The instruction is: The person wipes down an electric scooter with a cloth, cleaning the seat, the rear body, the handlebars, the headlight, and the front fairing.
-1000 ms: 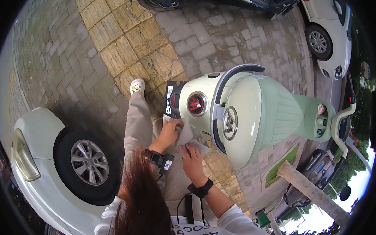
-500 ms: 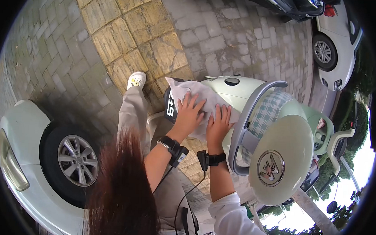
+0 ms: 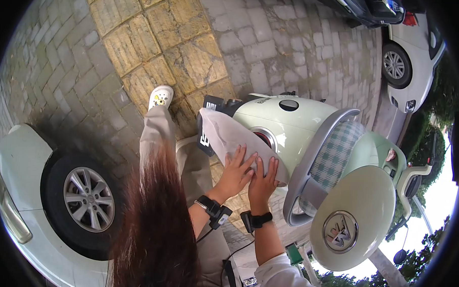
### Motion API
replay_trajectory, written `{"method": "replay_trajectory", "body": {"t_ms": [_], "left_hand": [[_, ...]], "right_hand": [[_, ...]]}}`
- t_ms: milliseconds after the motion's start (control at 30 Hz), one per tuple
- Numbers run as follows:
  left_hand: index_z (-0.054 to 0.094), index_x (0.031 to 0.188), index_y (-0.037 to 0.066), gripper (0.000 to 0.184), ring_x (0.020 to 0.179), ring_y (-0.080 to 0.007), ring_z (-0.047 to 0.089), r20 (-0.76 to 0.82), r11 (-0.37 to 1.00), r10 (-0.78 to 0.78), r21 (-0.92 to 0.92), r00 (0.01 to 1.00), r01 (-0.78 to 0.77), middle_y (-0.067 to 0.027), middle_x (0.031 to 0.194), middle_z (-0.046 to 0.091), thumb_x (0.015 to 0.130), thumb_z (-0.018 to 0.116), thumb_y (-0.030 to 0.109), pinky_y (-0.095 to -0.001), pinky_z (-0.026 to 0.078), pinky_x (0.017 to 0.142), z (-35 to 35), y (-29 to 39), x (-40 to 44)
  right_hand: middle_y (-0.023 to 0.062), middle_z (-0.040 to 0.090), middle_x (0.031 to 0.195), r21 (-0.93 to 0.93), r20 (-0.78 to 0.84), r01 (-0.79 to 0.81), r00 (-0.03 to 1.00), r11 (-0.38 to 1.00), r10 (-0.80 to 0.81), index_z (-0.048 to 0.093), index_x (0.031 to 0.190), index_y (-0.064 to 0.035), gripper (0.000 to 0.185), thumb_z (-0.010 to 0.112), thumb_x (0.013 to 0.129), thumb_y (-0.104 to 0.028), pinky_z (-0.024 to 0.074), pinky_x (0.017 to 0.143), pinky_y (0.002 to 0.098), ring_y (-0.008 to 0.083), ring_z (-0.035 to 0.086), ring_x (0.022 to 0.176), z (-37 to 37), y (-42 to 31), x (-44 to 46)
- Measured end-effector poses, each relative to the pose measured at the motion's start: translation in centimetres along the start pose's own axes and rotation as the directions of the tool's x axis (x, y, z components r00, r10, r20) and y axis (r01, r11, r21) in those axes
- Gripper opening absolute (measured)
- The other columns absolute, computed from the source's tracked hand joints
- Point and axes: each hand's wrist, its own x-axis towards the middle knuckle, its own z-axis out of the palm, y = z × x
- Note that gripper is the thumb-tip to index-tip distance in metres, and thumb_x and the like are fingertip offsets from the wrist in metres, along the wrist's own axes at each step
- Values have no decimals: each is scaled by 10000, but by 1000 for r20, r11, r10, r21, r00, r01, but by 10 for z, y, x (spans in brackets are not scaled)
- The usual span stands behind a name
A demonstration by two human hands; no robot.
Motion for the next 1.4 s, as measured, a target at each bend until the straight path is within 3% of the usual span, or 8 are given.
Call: {"method": "replay_trajectory", "body": {"t_ms": [200, 500, 767, 867, 933, 1033, 1267, 1400], "left_hand": [[409, 1238, 139, 452, 1266, -355, 145, 114, 951, 290, 80, 950, -300, -140, 1361, 234, 803, 472, 243, -549, 105, 981, -13, 17, 44], [416, 1235, 179, 403, 1273, -359, 129, 30, 971, 238, 28, 971, -238, -89, 1366, 247, 836, 417, 233, -614, 112, 941, -10, 6, 91], [345, 1275, 197, 477, 1278, -363, 114, 79, 981, -191, 29, 978, 190, -84, 1373, 234, 812, 457, 212, -655, 71, 915, -38, -47, 113], [390, 1247, 180, 460, 1273, -383, 102, 81, 974, -224, -6, 971, 226, -117, 1367, 235, 796, 477, 188, -589, 73, 969, -49, -91, 91], [434, 1216, 161, 434, 1269, -401, 84, -21, 967, -55, -249, 998, 48, -157, 1359, 234, 787, 496, 172, -484, 84, 1020, -50, -116, 78], [459, 1197, 151, 405, 1266, -403, 86, 4, 979, -98, -177, 995, 97, -183, 1351, 235, 794, 496, 165, -403, 85, 1040, -49, -108, 75], [464, 1196, 165, 388, 1267, -402, 97, 168, 955, 211, -247, 963, -166, -159, 1360, 230, 817, 499, 243, -430, 213, 1003, -25, 17, 132], [449, 1214, 154, 392, 1278, -371, 99, 312, 937, 333, -210, 890, -278, -167, 1364, 221, 834, 490, 245, -409, 202, 1010, -33, 22, 154]], "right_hand": [[207, 333, 1268, -7, -176, -177, 969, 984, 173, 419, 1187, -33, 410, 435, 811, -194, 260, 952, 474, 387, 298, 1194, -5, -3, 25], [203, 339, 1269, 11, -263, -329, 910, 944, 320, 442, 1164, -21, 387, 451, 809, -172, 315, 900, 485, 392, 288, 1201, -8, -17, 77], [181, 452, 1182, -20, 70, 49, 996, 999, -48, 555, 1035, -19, 340, 535, 724, -155, 273, 951, 389, 281, 371, 1169, 16, -29, 156], [176, 467, 1167, 46, 146, 168, 974, 985, -173, 566, 1005, -12, 334, 543, 700, -146, 275, 954, 378, 282, 387, 1154, 35, -51, 145], [176, 463, 1170, 77, 205, 220, 951, 972, -231, 567, 997, -11, 334, 546, 691, -143, 279, 954, 372, 282, 391, 1151, 38, -56, 133], [174, 463, 1164, 58, 253, 176, 949, 983, -185, 561, 997, -2, 331, 545, 688, -121, 290, 944, 389, 283, 389, 1153, 28, -56, 124], [183, 438, 1164, 72, -304, -268, 912, 961, 277, 518, 1072, -54, 275, 473, 806, -104, 294, 912, 475, 365, 344, 1168, -22, -1, 99], [216, 406, 1192, 97, -303, -303, 898, 948, 318, 512, 1090, -32, 283, 444, 835, -135, 274, 903, 509, 400, 320, 1165, -19, -1, 111]]}}
